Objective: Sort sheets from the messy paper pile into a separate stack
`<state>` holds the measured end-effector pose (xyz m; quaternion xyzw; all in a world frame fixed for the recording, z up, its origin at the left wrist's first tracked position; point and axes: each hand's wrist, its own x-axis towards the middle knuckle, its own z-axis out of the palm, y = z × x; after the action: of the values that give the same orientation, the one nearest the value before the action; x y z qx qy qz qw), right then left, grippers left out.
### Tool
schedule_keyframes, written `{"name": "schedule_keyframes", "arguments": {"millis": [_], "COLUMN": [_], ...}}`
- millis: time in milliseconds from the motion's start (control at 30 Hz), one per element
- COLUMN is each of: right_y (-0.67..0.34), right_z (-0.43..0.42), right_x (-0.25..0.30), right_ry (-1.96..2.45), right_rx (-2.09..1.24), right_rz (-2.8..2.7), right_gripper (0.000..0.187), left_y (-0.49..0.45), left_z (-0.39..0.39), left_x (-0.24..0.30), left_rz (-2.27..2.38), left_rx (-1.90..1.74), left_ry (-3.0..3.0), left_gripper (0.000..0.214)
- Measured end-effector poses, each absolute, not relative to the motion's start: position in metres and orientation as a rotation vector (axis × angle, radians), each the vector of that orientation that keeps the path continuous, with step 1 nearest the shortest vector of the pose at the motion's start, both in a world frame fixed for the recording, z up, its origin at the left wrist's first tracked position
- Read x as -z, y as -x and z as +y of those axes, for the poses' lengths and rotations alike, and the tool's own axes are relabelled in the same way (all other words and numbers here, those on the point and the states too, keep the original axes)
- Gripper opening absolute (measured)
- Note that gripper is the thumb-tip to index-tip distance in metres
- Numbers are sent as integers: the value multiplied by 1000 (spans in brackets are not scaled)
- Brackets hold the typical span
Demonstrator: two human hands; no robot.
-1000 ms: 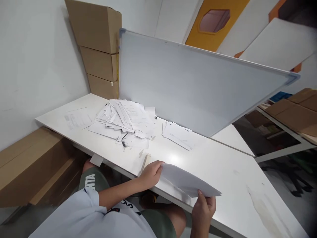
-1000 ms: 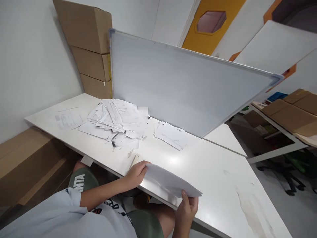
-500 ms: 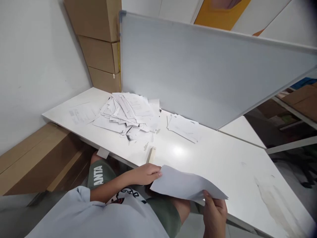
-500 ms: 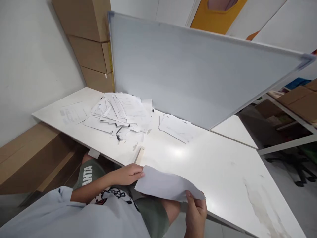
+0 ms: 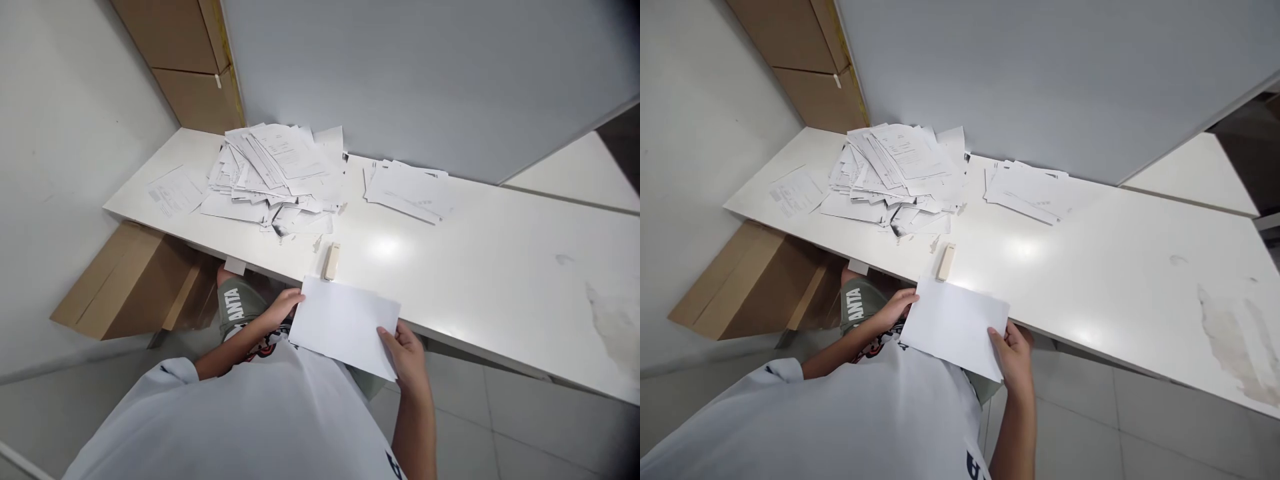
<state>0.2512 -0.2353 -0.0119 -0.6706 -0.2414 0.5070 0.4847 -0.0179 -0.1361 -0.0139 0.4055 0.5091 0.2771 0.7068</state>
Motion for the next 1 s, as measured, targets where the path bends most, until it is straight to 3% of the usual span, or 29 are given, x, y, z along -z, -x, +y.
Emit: {"name": "schedule_keyframes", "arguments": {"millis": [433,567,667,767,1000], "right_y": [-260,-265,-272,-277,-275], "right_z": [-231,-229,-228,-227,-225], "right_x": [-18,-14,-9,-5,-6], "right_ry": [1705,1732,1737,1725,1728], "right_rx": [-1219,-1206,-1206,-1221,-1191], "right_rz": [-450,-438,-448,-460,-437], "right_gripper": [48,48,47,46,46], "left_y": [1,7,-2,-31,-91], "left_z": [-134,-142,-133,-103,-32], "left_x": [-2,-16,-36,-54,-50], "left_rz": [1237,1374,1154,1020,1218], "left_rx": [-734,-900,-953,-849,-342], "left_ry": [-1084,-1729,-2328,-2638,-2690], "left_gripper": [42,32,24,18,30]}}
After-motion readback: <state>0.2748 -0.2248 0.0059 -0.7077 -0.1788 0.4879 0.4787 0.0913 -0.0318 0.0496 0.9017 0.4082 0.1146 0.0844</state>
